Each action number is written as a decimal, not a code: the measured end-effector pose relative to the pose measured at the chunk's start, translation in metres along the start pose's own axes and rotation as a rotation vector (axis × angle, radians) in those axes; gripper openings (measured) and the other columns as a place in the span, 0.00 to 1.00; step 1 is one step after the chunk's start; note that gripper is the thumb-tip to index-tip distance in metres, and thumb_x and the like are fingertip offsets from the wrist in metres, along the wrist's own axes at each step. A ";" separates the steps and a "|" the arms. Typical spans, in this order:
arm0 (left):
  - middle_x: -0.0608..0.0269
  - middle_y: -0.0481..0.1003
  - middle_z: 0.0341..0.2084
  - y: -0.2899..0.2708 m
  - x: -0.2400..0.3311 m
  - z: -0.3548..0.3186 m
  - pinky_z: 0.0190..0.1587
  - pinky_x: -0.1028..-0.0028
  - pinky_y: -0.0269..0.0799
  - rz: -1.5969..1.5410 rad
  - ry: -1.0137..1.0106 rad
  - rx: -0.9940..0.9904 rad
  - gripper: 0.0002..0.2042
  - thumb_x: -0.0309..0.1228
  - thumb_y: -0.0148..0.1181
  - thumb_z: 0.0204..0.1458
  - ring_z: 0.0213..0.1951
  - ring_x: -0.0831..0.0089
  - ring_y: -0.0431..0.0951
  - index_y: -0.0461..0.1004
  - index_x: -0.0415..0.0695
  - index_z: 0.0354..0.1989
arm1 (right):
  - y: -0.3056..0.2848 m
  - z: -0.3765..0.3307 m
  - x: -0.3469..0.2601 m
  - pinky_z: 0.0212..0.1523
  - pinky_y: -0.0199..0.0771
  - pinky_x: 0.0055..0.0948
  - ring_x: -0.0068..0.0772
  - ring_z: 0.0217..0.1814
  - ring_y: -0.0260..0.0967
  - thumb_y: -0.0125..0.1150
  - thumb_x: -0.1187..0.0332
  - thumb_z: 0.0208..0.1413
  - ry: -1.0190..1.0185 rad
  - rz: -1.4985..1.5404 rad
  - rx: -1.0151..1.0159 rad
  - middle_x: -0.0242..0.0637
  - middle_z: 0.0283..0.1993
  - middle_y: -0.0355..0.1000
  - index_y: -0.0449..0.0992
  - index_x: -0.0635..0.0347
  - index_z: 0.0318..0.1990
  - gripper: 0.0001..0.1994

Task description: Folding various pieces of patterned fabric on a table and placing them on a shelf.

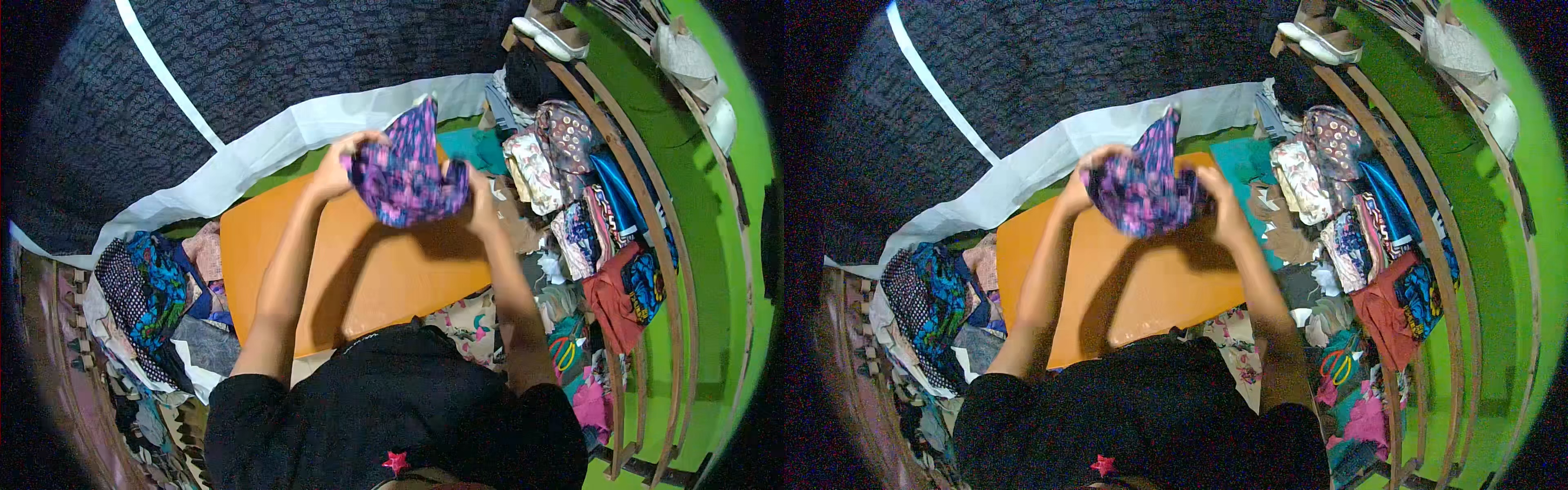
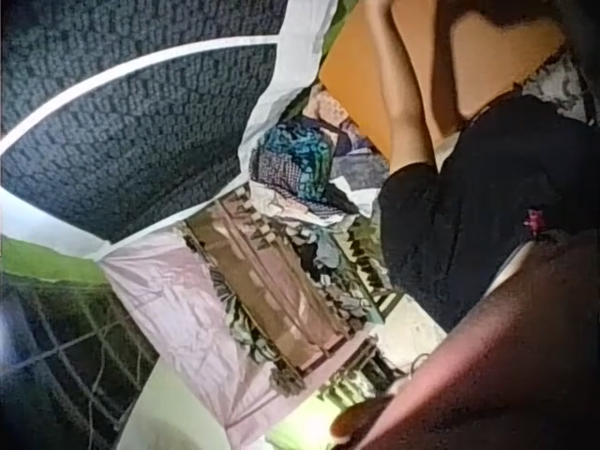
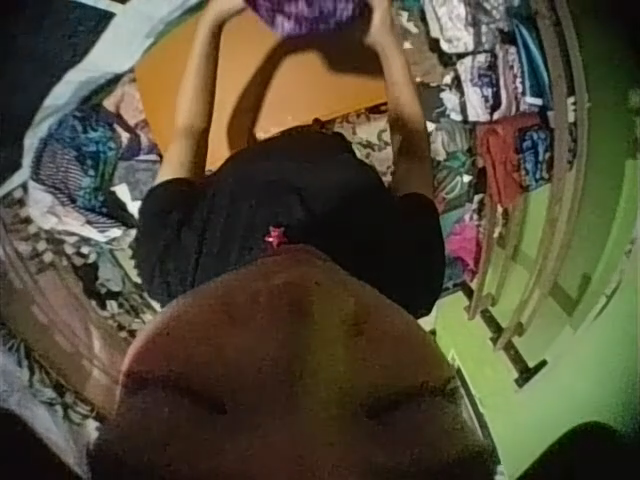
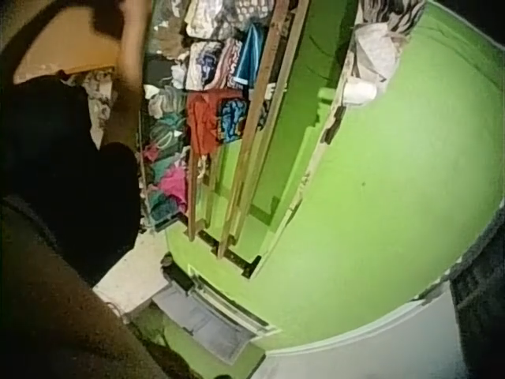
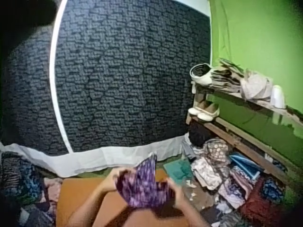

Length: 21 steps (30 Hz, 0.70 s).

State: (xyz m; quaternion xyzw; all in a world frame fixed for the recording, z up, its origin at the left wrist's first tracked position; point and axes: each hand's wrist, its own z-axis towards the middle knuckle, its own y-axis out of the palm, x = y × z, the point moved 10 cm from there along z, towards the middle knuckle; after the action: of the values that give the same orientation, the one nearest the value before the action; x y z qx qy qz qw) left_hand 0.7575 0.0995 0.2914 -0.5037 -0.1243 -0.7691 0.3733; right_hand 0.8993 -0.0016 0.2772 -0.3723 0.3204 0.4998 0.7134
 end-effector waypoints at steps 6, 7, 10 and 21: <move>0.57 0.64 0.41 0.052 -0.025 -0.125 0.47 0.60 0.52 0.736 0.209 -0.028 0.14 0.37 0.63 0.24 0.46 0.56 0.61 0.66 0.47 0.20 | 0.073 -0.112 0.040 0.55 0.49 0.44 0.43 0.55 0.54 0.54 0.78 0.31 -0.223 -0.601 -0.351 0.40 0.46 0.63 0.73 0.54 0.25 0.09; 0.54 0.62 0.45 0.061 -0.051 -0.152 0.49 0.57 0.50 0.779 0.150 -0.079 0.13 0.35 0.62 0.25 0.48 0.53 0.59 0.67 0.47 0.21 | 0.088 -0.131 0.052 0.56 0.48 0.45 0.42 0.57 0.52 0.53 0.79 0.31 -0.232 -0.609 -0.419 0.39 0.47 0.62 0.73 0.53 0.25 0.10; 0.52 0.53 0.53 0.083 -0.111 -0.227 0.53 0.49 0.42 0.839 0.019 -0.228 0.14 0.32 0.61 0.26 0.55 0.50 0.49 0.69 0.52 0.28 | 0.126 -0.178 0.086 0.58 0.45 0.46 0.41 0.60 0.47 0.54 0.80 0.30 -0.171 -0.644 -0.688 0.37 0.50 0.60 0.73 0.51 0.30 0.15; 0.52 0.66 0.38 0.108 -0.150 -0.241 0.54 0.49 0.41 0.398 -0.265 -0.683 0.18 0.35 0.60 0.25 0.45 0.53 0.65 0.66 0.44 0.29 | 0.144 -0.211 0.136 0.55 0.50 0.45 0.47 0.51 0.59 0.53 0.77 0.29 0.277 -0.381 -0.909 0.44 0.37 0.67 0.67 0.55 0.44 0.25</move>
State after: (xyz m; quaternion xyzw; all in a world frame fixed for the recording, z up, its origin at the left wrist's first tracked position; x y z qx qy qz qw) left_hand 0.7012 -0.0443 0.0298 -0.7073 0.1906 -0.6076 0.3070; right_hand 0.7842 -0.0846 0.0248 -0.7594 0.0887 0.3958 0.5087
